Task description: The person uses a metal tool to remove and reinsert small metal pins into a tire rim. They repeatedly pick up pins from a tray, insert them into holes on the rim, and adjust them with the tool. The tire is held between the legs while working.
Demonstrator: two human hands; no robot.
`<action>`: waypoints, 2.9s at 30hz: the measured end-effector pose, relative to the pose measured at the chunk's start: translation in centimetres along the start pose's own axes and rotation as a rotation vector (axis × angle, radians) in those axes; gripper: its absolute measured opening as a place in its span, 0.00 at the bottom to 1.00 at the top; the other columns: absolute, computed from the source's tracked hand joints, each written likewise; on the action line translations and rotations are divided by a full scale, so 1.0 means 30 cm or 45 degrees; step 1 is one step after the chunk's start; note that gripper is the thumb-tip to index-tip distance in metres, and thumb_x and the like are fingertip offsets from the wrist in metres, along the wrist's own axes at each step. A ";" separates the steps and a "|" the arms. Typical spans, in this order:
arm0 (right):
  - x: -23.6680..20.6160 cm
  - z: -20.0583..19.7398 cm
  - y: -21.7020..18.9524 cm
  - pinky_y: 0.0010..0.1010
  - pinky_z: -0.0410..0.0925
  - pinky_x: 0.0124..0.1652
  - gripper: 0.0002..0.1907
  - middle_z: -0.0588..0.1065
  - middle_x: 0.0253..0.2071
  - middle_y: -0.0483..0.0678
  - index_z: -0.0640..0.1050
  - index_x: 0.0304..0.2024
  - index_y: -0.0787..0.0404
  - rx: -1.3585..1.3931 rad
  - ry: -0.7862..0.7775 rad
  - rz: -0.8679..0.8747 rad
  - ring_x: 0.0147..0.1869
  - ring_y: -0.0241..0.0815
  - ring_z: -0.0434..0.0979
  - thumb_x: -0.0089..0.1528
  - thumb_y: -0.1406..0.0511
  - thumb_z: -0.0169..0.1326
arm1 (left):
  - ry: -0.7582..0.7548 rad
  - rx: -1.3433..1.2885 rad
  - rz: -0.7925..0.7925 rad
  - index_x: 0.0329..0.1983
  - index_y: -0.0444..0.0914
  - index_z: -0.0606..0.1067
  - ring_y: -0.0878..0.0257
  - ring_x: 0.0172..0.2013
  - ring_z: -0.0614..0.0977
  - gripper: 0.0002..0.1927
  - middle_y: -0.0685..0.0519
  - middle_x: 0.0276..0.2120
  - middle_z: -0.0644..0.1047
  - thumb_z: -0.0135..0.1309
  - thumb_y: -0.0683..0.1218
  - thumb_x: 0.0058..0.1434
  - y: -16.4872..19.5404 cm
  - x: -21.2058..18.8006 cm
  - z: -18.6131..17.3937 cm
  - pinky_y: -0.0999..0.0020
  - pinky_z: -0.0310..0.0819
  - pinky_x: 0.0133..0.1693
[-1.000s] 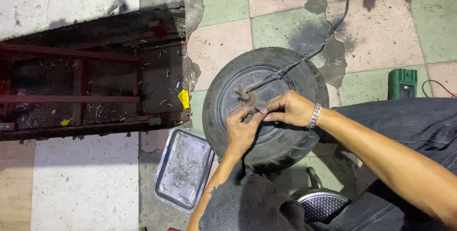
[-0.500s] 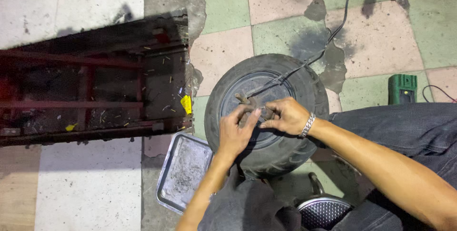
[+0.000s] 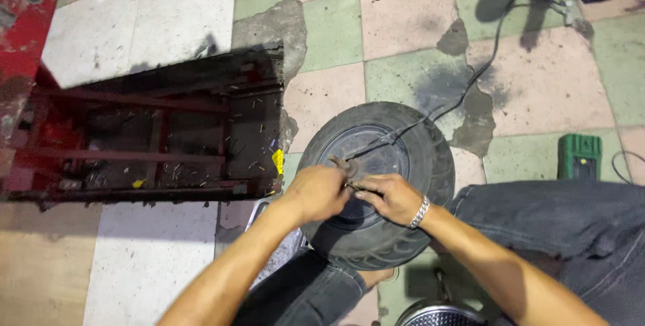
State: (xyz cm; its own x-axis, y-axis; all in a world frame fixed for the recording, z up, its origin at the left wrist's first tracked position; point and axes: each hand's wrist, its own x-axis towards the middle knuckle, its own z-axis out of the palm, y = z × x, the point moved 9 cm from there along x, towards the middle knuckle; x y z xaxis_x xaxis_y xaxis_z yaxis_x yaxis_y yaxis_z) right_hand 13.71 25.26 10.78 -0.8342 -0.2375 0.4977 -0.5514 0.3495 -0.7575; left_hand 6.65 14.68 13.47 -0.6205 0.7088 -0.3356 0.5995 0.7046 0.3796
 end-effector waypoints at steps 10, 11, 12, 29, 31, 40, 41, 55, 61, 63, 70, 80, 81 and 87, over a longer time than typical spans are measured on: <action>0.012 0.028 0.223 0.28 0.75 0.27 0.09 0.85 0.26 0.50 0.86 0.37 0.62 0.303 -0.109 0.776 0.23 0.34 0.84 0.57 0.65 0.63 | 0.863 -2.042 -0.341 0.44 0.31 0.80 0.67 0.37 0.79 0.12 0.55 0.36 0.82 0.62 0.45 0.63 -0.117 -0.045 0.273 0.69 0.72 0.44; 0.009 0.040 0.247 0.29 0.75 0.26 0.09 0.85 0.25 0.49 0.86 0.37 0.62 0.261 -0.106 0.806 0.22 0.34 0.84 0.56 0.65 0.64 | 0.897 -2.046 -0.315 0.43 0.27 0.80 0.65 0.35 0.76 0.14 0.53 0.34 0.80 0.62 0.45 0.68 -0.112 -0.043 0.270 0.67 0.69 0.41; 0.003 0.051 0.275 0.29 0.74 0.26 0.09 0.85 0.25 0.49 0.86 0.37 0.62 0.216 -0.100 0.834 0.22 0.35 0.84 0.55 0.65 0.64 | 1.008 -1.822 -0.341 0.43 0.29 0.81 0.66 0.38 0.79 0.14 0.52 0.36 0.82 0.62 0.46 0.66 -0.117 -0.060 0.237 0.68 0.72 0.44; -0.082 0.197 0.612 0.30 0.72 0.30 0.13 0.79 0.28 0.49 0.82 0.46 0.64 0.122 -0.037 0.847 0.30 0.32 0.72 0.58 0.68 0.63 | 1.607 -0.835 -0.032 0.50 0.30 0.76 0.39 0.43 0.82 0.15 0.37 0.41 0.79 0.57 0.46 0.68 -0.028 -0.191 0.064 0.51 0.76 0.47; -0.052 0.188 0.576 0.28 0.73 0.31 0.13 0.78 0.28 0.48 0.82 0.44 0.64 0.131 -0.023 0.830 0.28 0.33 0.76 0.57 0.68 0.64 | 1.650 -0.774 -0.181 0.48 0.29 0.76 0.38 0.40 0.82 0.15 0.36 0.38 0.79 0.57 0.46 0.67 -0.065 -0.168 0.140 0.51 0.76 0.43; -0.007 0.173 0.490 0.30 0.75 0.33 0.09 0.82 0.24 0.48 0.87 0.39 0.63 0.044 -0.142 0.777 0.27 0.38 0.84 0.59 0.65 0.65 | 0.760 -2.355 -0.298 0.44 0.36 0.78 0.68 0.32 0.79 0.15 0.55 0.34 0.80 0.58 0.54 0.74 -0.313 0.081 0.399 0.73 0.72 0.36; -0.010 0.169 0.498 0.30 0.76 0.32 0.09 0.83 0.26 0.48 0.87 0.40 0.63 0.056 -0.099 0.773 0.27 0.38 0.84 0.58 0.66 0.66 | 0.656 -2.281 -0.264 0.45 0.35 0.79 0.67 0.33 0.79 0.15 0.54 0.35 0.80 0.59 0.53 0.73 -0.303 0.088 0.363 0.72 0.73 0.37; -0.045 0.159 0.630 0.28 0.69 0.26 0.12 0.76 0.20 0.48 0.81 0.26 0.67 0.097 0.078 0.814 0.22 0.29 0.74 0.54 0.65 0.69 | 1.177 -1.381 0.047 0.54 0.32 0.80 0.60 0.47 0.82 0.18 0.44 0.44 0.81 0.60 0.45 0.62 -0.162 -0.098 0.252 0.67 0.73 0.51; -0.030 0.162 0.584 0.30 0.68 0.21 0.16 0.73 0.19 0.52 0.80 0.27 0.70 0.060 0.070 0.895 0.19 0.35 0.71 0.54 0.66 0.74 | 1.224 -2.015 -0.107 0.40 0.31 0.81 0.68 0.36 0.79 0.17 0.54 0.34 0.81 0.60 0.51 0.73 -0.272 0.024 0.410 0.72 0.73 0.42; -0.008 0.168 0.546 0.29 0.72 0.22 0.12 0.78 0.23 0.48 0.84 0.31 0.67 0.155 0.045 0.767 0.19 0.35 0.79 0.51 0.66 0.72 | 1.021 -2.075 -0.205 0.39 0.32 0.82 0.69 0.31 0.74 0.18 0.55 0.31 0.78 0.61 0.53 0.74 -0.297 0.059 0.424 0.73 0.64 0.35; -0.032 0.173 0.556 0.30 0.76 0.30 0.09 0.84 0.26 0.48 0.88 0.36 0.61 -0.025 -0.042 0.714 0.25 0.37 0.85 0.54 0.65 0.70 | 0.511 -1.917 -0.194 0.40 0.37 0.81 0.68 0.32 0.78 0.14 0.55 0.33 0.79 0.64 0.53 0.66 -0.223 0.103 0.239 0.71 0.70 0.36; -0.037 0.186 0.579 0.32 0.71 0.23 0.10 0.80 0.22 0.53 0.84 0.33 0.69 0.193 -0.004 0.935 0.21 0.37 0.79 0.55 0.67 0.70 | 1.312 -1.659 -0.096 0.43 0.34 0.79 0.70 0.40 0.78 0.17 0.59 0.36 0.80 0.56 0.54 0.66 -0.174 -0.084 0.206 0.72 0.73 0.46; -0.035 0.189 0.568 0.32 0.70 0.24 0.11 0.78 0.21 0.55 0.83 0.32 0.69 0.190 -0.026 0.968 0.22 0.38 0.77 0.55 0.67 0.71 | 1.374 -1.618 -0.104 0.43 0.34 0.80 0.70 0.41 0.79 0.18 0.60 0.37 0.80 0.54 0.54 0.69 -0.193 -0.085 0.220 0.73 0.73 0.47; 0.006 0.163 0.478 0.28 0.73 0.25 0.07 0.81 0.22 0.49 0.86 0.31 0.65 0.196 -0.001 0.778 0.23 0.34 0.83 0.54 0.67 0.69 | 1.055 -2.080 -0.151 0.41 0.33 0.80 0.70 0.35 0.75 0.15 0.59 0.32 0.78 0.61 0.51 0.70 -0.286 0.029 0.281 0.73 0.67 0.40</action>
State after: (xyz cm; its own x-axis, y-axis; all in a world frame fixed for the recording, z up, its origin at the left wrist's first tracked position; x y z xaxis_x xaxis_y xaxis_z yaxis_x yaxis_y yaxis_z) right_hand 5.69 25.80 -2.06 -0.9983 -0.0364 -0.0445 0.0322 0.2879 -0.9571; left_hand 5.23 9.54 2.68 -0.9826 0.1094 -0.1502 -0.1794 -0.3490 0.9198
